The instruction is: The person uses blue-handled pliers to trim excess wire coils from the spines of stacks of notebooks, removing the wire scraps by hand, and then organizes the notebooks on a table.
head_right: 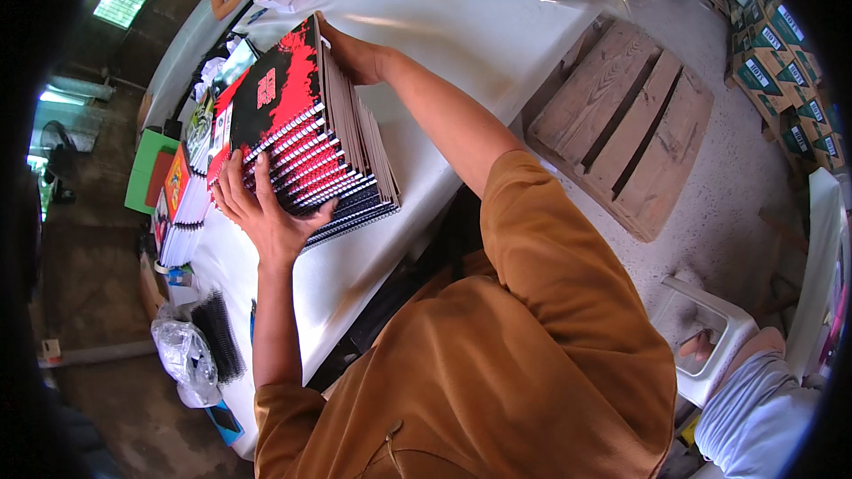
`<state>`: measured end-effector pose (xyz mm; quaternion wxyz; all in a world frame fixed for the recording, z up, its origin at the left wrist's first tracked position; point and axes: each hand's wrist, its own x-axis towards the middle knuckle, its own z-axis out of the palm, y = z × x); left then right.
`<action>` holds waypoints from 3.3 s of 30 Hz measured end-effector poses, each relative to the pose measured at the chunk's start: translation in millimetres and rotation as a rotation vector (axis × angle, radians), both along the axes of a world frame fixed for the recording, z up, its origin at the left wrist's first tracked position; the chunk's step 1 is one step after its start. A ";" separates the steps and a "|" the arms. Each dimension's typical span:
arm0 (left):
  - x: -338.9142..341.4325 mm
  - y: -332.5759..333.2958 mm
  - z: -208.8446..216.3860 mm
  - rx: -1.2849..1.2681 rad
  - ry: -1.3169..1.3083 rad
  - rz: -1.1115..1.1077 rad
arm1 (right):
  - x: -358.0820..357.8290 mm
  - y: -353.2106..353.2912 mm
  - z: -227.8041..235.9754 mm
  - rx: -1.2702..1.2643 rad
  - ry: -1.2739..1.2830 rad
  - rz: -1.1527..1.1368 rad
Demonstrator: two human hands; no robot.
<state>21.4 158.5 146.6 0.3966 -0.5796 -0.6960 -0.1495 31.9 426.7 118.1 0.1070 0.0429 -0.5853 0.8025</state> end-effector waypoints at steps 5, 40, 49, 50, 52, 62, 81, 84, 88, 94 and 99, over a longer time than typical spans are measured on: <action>5.1 -5.8 3.4 -0.118 -0.091 0.007 | 10.7 1.1 5.3 -0.180 -0.114 0.118; 6.8 -23.5 -35.9 0.154 0.065 0.008 | 38.1 -12.8 34.8 0.288 -0.116 -0.055; 2.7 -33.1 -41.6 0.390 0.131 -0.045 | 61.8 -49.4 71.8 0.595 0.135 -0.139; 2.5 -33.1 -39.1 0.400 0.175 -0.043 | 61.9 -51.4 71.0 0.594 0.132 -0.137; 2.6 -35.8 -26.0 0.366 0.157 -0.065 | 63.3 -58.6 70.4 0.557 -0.083 -0.339; 0.0 -14.8 -5.3 0.252 -0.056 -0.092 | 50.2 -27.6 68.6 0.251 -0.280 0.113; 28.7 -18.5 -10.2 0.022 -0.069 0.012 | 37.7 -11.7 49.8 0.208 -0.252 0.137; 20.1 -18.9 7.0 -0.054 -0.097 -0.035 | 37.0 -12.0 49.7 0.192 -0.249 0.063; 6.3 -23.8 20.7 0.053 -0.139 -0.134 | 36.8 -15.8 65.4 0.189 -0.308 0.073; 1.2 -28.4 9.2 0.156 -0.162 -0.088 | 33.8 -32.4 99.1 0.316 -0.260 0.132; -0.4 -27.7 -2.7 0.165 0.023 -0.125 | 26.9 -33.4 77.5 0.209 -0.141 0.179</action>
